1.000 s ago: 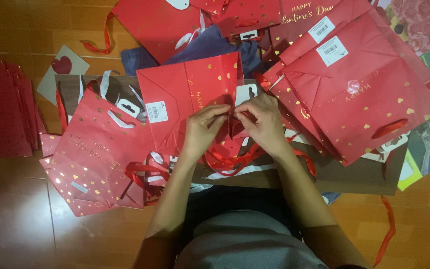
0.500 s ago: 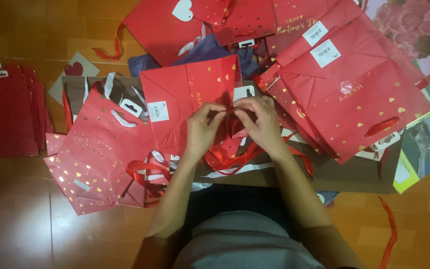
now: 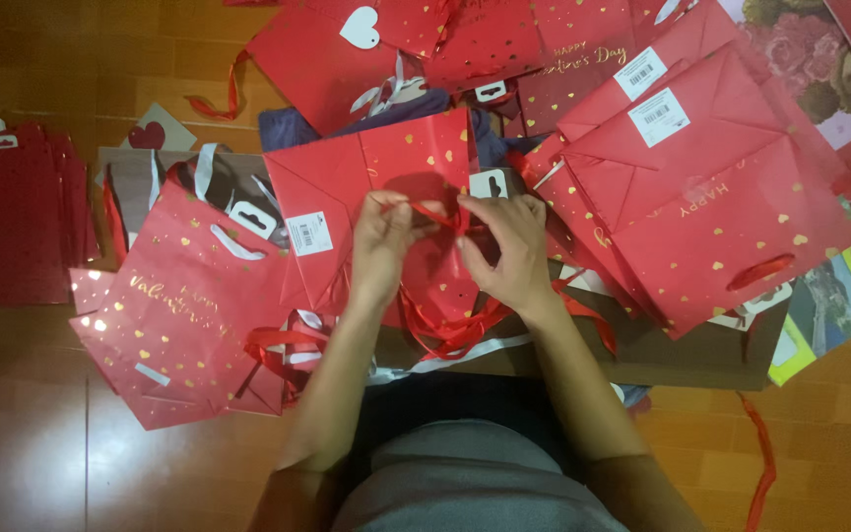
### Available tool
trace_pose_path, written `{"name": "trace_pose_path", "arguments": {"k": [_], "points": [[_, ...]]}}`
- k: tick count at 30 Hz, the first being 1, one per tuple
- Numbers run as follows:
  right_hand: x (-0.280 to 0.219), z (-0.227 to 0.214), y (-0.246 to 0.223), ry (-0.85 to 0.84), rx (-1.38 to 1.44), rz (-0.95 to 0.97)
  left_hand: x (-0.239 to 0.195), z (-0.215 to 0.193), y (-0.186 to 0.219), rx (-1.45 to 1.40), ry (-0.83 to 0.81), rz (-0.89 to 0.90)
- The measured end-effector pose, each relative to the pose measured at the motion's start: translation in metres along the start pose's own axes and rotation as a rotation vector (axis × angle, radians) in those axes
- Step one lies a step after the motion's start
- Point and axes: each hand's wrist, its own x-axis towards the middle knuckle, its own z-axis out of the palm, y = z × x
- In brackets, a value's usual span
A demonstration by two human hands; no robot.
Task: The person sits on the floor and ties red ribbons on Valentine's Day gift bags. They repeatedly pick up bags, thread the ribbon through the handle, and tie a bow, then place the finished bags into a pile.
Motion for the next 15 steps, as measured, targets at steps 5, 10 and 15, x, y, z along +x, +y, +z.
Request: {"name": "trace_pose_path", "arguments": {"k": [5,10,15], "points": [[0.009,-0.001,-0.002,-0.051,-0.028,0.02,0.008,-0.016,0.014,-0.385,0.022,-0.041],[0.019,-0.002,0.001,-0.167,-0.013,0.07,0.016,-0.036,0.04,-0.676,-0.065,-0.014],[0.032,0.002,0.001,-0.219,-0.067,0.09,0.022,-0.035,0.048,-0.841,-0.169,0.018]]}}
